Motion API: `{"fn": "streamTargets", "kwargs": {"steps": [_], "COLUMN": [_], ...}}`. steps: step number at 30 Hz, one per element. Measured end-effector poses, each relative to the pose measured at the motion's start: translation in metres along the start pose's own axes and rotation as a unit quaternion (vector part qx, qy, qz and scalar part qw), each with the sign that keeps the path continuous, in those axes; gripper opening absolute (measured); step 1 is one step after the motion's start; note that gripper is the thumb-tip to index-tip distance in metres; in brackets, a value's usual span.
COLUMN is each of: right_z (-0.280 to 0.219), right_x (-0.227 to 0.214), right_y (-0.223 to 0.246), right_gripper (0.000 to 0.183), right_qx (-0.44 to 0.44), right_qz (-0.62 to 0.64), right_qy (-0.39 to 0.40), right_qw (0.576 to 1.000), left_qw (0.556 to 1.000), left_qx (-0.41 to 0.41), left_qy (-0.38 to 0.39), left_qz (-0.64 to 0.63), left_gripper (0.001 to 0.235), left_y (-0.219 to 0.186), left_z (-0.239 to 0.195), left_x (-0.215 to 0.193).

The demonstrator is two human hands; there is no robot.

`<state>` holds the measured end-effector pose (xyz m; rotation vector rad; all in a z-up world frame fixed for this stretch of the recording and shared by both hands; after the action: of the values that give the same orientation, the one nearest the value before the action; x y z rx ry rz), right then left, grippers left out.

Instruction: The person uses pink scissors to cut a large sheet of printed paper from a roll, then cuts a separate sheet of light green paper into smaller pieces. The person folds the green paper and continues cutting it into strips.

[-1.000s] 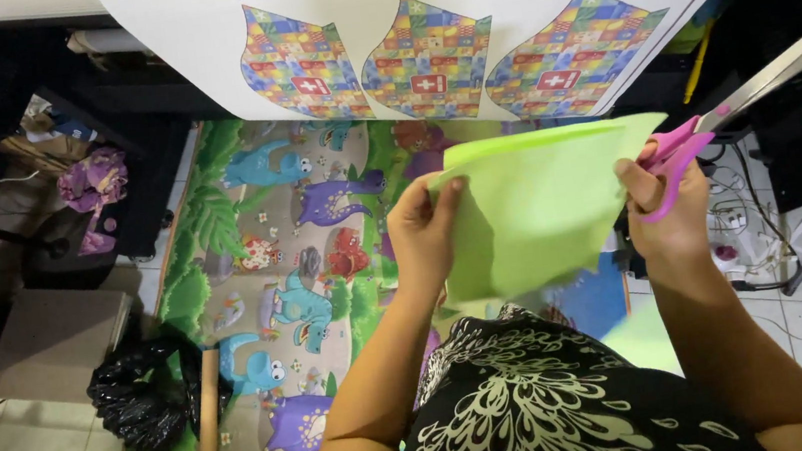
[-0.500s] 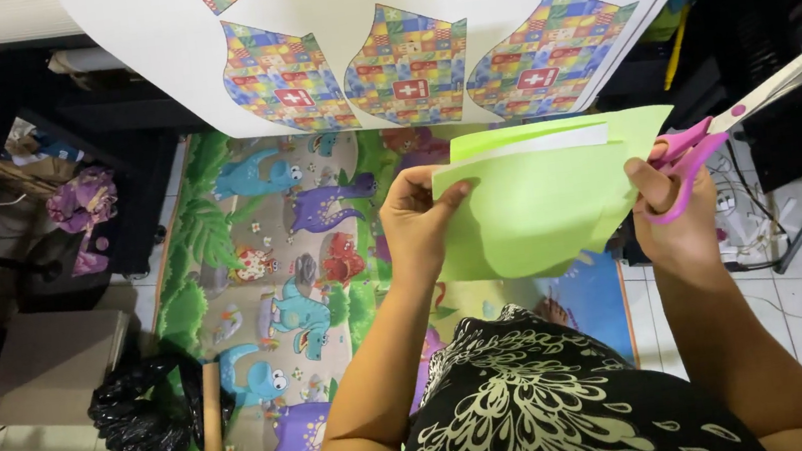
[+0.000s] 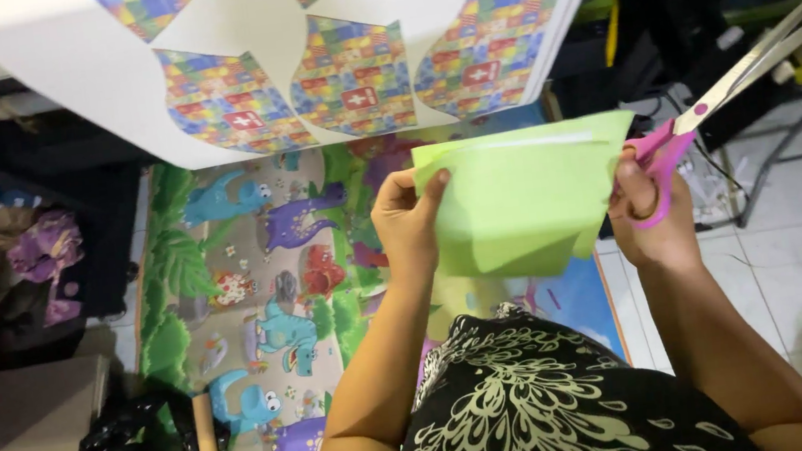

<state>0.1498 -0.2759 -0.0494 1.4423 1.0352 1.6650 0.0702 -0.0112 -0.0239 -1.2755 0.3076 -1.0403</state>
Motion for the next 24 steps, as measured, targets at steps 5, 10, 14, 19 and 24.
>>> {"fn": "streamTargets", "kwargs": {"steps": [5, 10, 14, 19, 24], "right_z": [-0.020, -0.044, -0.077, -0.142, -0.192], "right_x": [-0.008, -0.056, -0.137, -0.210, -0.249], "right_y": [0.031, 0.050, 0.045, 0.060, 0.062], "right_gripper": [0.030, 0.025, 0.029, 0.026, 0.025], "right_qx": [-0.043, -0.051, -0.029, -0.017, -0.007], "right_qz": [-0.090, -0.055, -0.085, -0.117, -0.141], "right_qy": [-0.030, -0.088, -0.158, -0.263, -0.303], "right_qw": [0.995, 0.993, 0.983, 0.958, 0.943], "left_qw": [0.999, 0.986, 0.964, 0.949, 0.978], "left_qx": [-0.023, -0.098, -0.196, -0.248, -0.031], "left_qy": [-0.009, 0.030, 0.046, -0.032, -0.060], "left_qz": [-0.020, -0.130, -0.175, -0.195, -0.195], "left_gripper": [0.027, 0.016, 0.017, 0.025, 0.013], "left_y": [0.008, 0.024, 0.030, 0.037, 0.030], "left_z": [-0.014, -0.049, -0.092, -0.115, -0.097], "left_x": [0.022, 0.061, 0.090, 0.104, 0.088]}}
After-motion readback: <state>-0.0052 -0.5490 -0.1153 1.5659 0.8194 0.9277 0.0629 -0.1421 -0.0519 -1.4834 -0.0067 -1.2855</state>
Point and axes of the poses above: each hand's wrist, its own z-axis towards the middle knuckle, its own x-axis out of the palm, y = z × x, the point moved 5 cm from there along z, towards the middle knuckle, and after that the axes turned 11 degrees about x, right-handed, at the moved point
